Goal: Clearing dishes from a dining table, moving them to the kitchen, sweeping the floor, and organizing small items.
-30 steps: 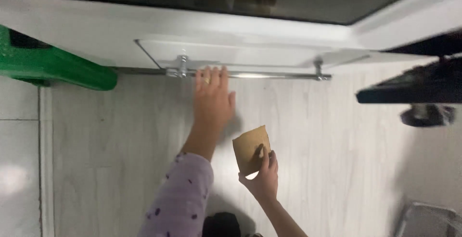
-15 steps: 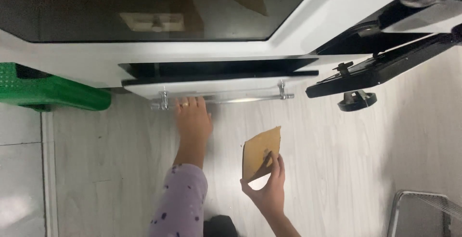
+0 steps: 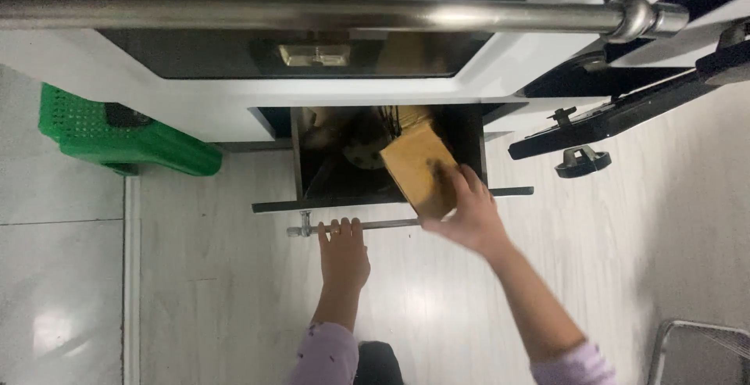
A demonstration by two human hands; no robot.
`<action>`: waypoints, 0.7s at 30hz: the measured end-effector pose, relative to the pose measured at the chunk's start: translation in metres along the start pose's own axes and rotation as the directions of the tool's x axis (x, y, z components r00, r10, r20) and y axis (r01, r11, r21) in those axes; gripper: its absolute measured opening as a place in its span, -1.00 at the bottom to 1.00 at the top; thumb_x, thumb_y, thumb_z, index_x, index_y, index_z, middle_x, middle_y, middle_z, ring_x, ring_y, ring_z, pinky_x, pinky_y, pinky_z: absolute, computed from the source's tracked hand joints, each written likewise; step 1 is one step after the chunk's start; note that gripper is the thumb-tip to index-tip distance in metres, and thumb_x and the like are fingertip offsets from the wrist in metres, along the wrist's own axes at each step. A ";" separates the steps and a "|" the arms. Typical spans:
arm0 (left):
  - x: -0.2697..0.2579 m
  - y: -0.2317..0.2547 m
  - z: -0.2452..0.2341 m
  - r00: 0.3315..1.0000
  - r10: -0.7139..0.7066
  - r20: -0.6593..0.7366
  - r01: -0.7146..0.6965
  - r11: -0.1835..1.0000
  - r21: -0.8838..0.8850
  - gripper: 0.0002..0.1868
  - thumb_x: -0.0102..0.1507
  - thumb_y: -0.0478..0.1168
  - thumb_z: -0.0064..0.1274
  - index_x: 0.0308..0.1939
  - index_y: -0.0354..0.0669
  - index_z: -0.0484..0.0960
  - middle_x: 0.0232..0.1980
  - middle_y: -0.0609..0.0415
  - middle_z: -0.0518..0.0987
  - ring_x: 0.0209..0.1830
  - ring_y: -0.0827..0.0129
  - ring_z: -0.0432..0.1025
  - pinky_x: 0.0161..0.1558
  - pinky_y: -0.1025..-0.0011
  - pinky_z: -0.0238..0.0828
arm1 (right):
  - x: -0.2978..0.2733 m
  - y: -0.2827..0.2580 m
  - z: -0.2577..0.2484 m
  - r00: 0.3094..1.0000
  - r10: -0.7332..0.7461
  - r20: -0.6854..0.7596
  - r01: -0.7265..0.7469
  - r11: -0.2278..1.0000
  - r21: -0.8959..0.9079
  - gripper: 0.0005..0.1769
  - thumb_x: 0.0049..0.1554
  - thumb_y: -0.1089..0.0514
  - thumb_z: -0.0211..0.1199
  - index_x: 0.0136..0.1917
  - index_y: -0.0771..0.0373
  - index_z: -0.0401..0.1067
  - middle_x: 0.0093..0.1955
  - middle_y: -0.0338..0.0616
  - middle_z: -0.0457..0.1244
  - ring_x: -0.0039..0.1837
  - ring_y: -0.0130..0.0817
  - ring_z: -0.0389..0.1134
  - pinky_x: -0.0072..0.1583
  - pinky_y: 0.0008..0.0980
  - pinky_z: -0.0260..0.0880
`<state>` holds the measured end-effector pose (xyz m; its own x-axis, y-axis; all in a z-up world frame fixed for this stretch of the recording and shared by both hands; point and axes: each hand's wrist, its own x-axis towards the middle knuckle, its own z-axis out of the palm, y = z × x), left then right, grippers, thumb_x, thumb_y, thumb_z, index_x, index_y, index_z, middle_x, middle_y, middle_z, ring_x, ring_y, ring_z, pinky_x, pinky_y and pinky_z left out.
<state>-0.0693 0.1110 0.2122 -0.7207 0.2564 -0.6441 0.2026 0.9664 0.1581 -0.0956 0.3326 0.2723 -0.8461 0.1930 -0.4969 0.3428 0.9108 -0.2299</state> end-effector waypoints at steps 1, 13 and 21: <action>0.001 -0.002 0.004 1.000 -0.002 -0.002 0.002 1.000 0.002 -0.46 0.43 -0.12 -0.11 0.47 -0.20 0.25 0.47 -0.15 0.34 0.58 0.06 0.11 0.58 -0.06 -0.28 | 0.016 -0.001 0.000 1.000 -0.002 -0.001 0.002 1.000 0.002 0.41 -0.35 -0.53 0.50 0.65 -0.22 0.00 0.69 -0.02 -0.12 0.61 0.22 0.01 0.51 0.33 0.03; -0.027 -0.004 -0.004 0.984 -0.175 0.019 0.126 0.624 -0.771 -0.29 0.44 0.03 -0.15 0.57 -0.29 0.10 0.63 -0.26 0.12 0.69 0.02 -0.08 0.60 -0.07 -0.29 | -0.010 0.005 0.033 0.990 0.139 0.037 -0.143 0.925 0.351 -0.59 0.11 -0.32 0.31 0.11 -0.12 0.61 -0.02 -0.26 0.49 0.04 -0.23 0.54 0.00 -0.30 0.52; -0.017 0.004 -0.049 0.926 -0.254 0.278 0.112 -0.520 -0.847 -0.27 0.41 -0.14 -0.19 0.64 -0.16 -0.04 0.67 -0.07 0.07 0.69 0.22 -0.06 0.61 0.21 -0.07 | -0.013 -0.033 -0.001 0.885 0.167 0.434 -0.465 0.323 0.824 -0.29 0.24 -0.10 0.15 0.47 0.43 0.26 0.41 0.25 0.29 0.42 0.13 0.32 0.38 0.15 0.32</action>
<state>-0.0888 0.1111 0.2603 -0.5348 -0.0124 -0.8449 -0.7473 -0.4597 0.4798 -0.0966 0.3001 0.2867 -0.5148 0.1651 -0.8413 0.8405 -0.0960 -0.5332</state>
